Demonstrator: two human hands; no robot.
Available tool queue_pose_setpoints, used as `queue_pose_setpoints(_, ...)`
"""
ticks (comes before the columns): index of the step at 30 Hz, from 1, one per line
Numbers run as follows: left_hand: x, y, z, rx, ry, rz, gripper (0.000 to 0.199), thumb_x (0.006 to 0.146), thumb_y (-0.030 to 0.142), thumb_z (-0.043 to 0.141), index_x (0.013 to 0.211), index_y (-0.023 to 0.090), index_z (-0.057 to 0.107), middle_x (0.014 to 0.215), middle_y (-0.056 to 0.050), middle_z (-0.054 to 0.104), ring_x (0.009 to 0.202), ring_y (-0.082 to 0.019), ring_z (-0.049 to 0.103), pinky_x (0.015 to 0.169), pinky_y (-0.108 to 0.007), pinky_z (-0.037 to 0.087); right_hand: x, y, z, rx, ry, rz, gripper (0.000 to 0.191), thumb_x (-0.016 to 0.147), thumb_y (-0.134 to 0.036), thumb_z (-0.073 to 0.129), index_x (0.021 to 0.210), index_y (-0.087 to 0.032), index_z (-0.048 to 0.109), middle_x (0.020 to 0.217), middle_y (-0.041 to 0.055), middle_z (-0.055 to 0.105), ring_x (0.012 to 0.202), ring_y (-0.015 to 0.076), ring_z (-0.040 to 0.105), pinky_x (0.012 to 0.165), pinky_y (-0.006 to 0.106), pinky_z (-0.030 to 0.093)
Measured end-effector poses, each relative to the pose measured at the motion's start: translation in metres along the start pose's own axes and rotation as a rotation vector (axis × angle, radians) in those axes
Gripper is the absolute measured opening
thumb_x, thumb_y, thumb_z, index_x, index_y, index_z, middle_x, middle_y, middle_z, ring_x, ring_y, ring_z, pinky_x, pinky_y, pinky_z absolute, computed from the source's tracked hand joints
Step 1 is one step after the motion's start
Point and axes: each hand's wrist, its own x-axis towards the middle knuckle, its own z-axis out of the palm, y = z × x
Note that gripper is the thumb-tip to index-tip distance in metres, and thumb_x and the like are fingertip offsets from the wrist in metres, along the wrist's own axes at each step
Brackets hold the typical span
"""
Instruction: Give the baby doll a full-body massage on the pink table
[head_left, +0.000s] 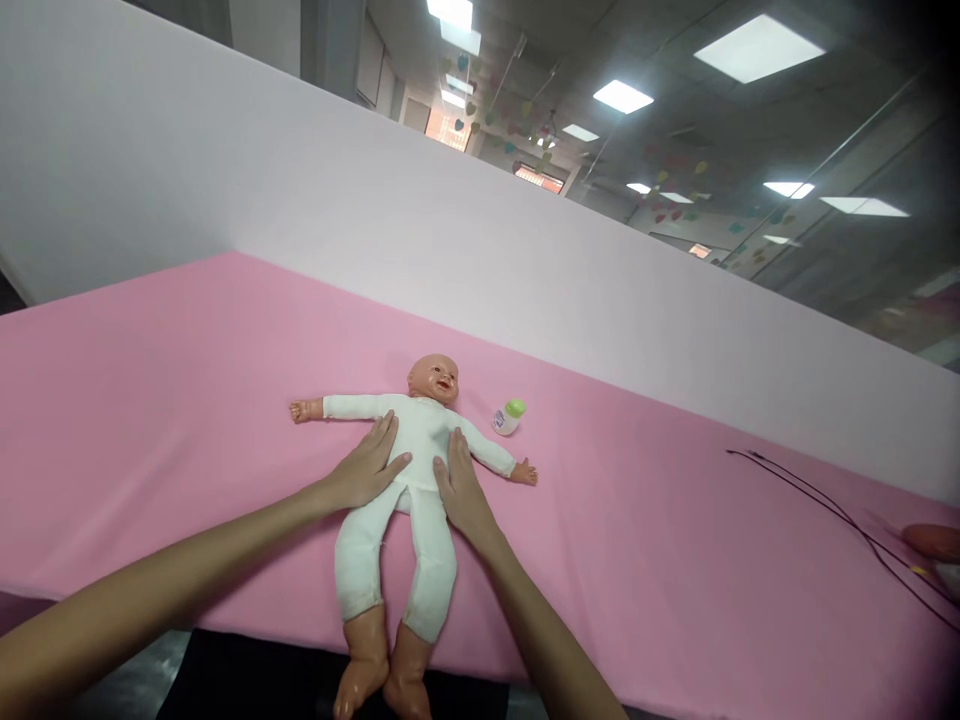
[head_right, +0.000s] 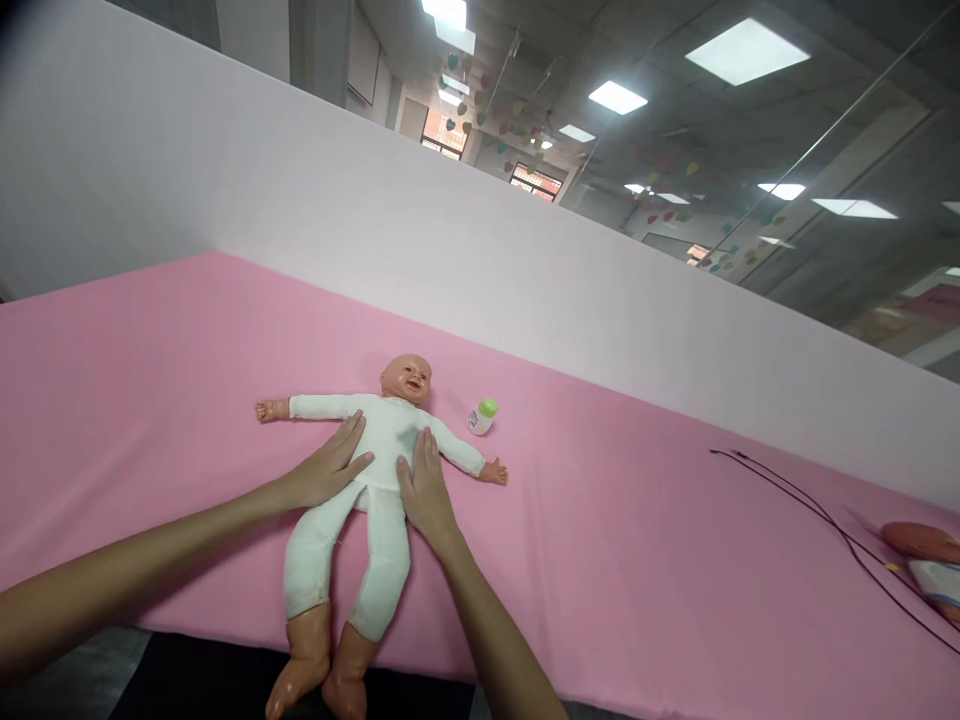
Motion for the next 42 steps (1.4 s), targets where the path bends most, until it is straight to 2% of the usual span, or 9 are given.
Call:
queue_pose_setpoints(4,-0.028,0.005,0.004,0.035,-0.022,0.023,0.085,0.103,0.066,0.026,0.166,0.011,0.008,0.17,-0.016,-0.005,0.157,-0.032,-0.004,0.128,-0.052,0.012,-0.022,-0.012,-0.003,-0.069,-0.044,-0.107,0.073,0.106,-0.058,0.027,0.165,-0.018,0.011,0.172,0.009,0.008,0.159,0.0259,0.006,0.129,0.054,0.014)
queue_pose_setpoints(7,-0.029,0.015,0.011,0.088,0.016,0.143,0.083,0.103,0.065,0.03,0.165,0.011,0.016,0.171,-0.017,0.003,0.158,-0.031,0.001,0.128,-0.05,0.013,-0.019,-0.02,-0.006,-0.091,-0.091,-0.219,0.067,0.107,-0.053,0.028,0.165,-0.02,0.017,0.171,0.0088,0.015,0.159,0.0256,0.011,0.129,0.054,0.017)
queue_pose_setpoints(14,0.029,0.034,0.015,0.109,0.053,0.11,0.085,0.104,0.063,0.025,0.162,0.001,0.02,0.17,-0.02,0.011,0.158,-0.029,0.006,0.128,-0.048,0.011,0.037,-0.028,0.0,-0.069,-0.065,-0.233,0.068,0.107,-0.05,0.021,0.161,-0.01,0.028,0.169,0.0121,0.023,0.158,0.0226,0.016,0.13,0.047,0.014)
queue_pose_setpoints(21,0.058,0.01,0.004,0.105,0.085,0.071,0.092,0.101,0.071,0.024,0.162,0.003,0.019,0.17,-0.019,0.008,0.159,-0.03,0.004,0.128,-0.049,0.01,0.057,-0.013,0.007,-0.013,0.11,-0.114,0.073,0.104,-0.056,0.027,0.157,-0.007,0.037,0.164,0.0164,0.036,0.155,0.0257,0.027,0.129,0.048,0.017)
queue_pose_setpoints(25,0.049,-0.002,0.001,0.066,0.078,0.039,0.094,0.1,0.073,0.025,0.164,0.006,0.011,0.17,-0.018,0.002,0.158,-0.032,-0.001,0.128,-0.05,0.01,0.046,-0.006,0.007,0.014,0.124,-0.037,0.08,0.103,-0.062,0.027,0.16,-0.006,0.03,0.168,0.015,0.026,0.158,0.0262,0.018,0.13,0.049,0.013)
queue_pose_setpoints(31,0.007,-0.013,-0.002,0.019,0.007,-0.008,0.092,0.101,0.071,0.024,0.165,0.008,0.006,0.169,-0.017,-0.004,0.157,-0.032,0.0,0.128,-0.049,0.013,0.007,-0.009,-0.002,0.033,-0.001,0.031,0.083,0.103,-0.065,0.026,0.165,-0.012,0.009,0.172,0.0058,0.005,0.16,0.0227,0.002,0.131,0.048,0.009)
queue_pose_setpoints(36,-0.024,-0.001,0.01,0.114,0.011,0.159,0.081,0.104,0.064,0.029,0.166,0.014,0.01,0.17,-0.014,0.001,0.158,-0.03,0.004,0.128,-0.047,0.017,-0.021,-0.026,-0.004,0.0,-0.121,-0.001,0.078,0.104,-0.062,0.026,0.165,-0.015,0.009,0.172,0.005,0.001,0.159,0.0238,-0.002,0.13,0.05,0.006)
queue_pose_setpoints(39,-0.021,0.016,0.021,0.165,0.043,0.268,0.081,0.103,0.063,0.034,0.166,0.015,0.014,0.171,-0.014,0.009,0.158,-0.03,0.007,0.128,-0.048,0.016,-0.018,-0.033,-0.002,-0.009,-0.164,-0.116,0.073,0.106,-0.057,0.025,0.165,-0.015,0.014,0.172,0.0065,0.006,0.16,0.0221,0.001,0.131,0.049,0.007)
queue_pose_setpoints(42,-0.002,0.03,0.028,0.147,0.073,0.242,0.083,0.103,0.063,0.033,0.165,0.01,0.016,0.17,-0.018,0.012,0.158,-0.03,0.009,0.128,-0.049,0.016,-0.001,-0.035,-0.002,-0.002,-0.176,-0.184,0.07,0.107,-0.053,0.026,0.165,-0.017,0.014,0.172,0.0063,0.009,0.159,0.0205,0.004,0.131,0.046,0.009)
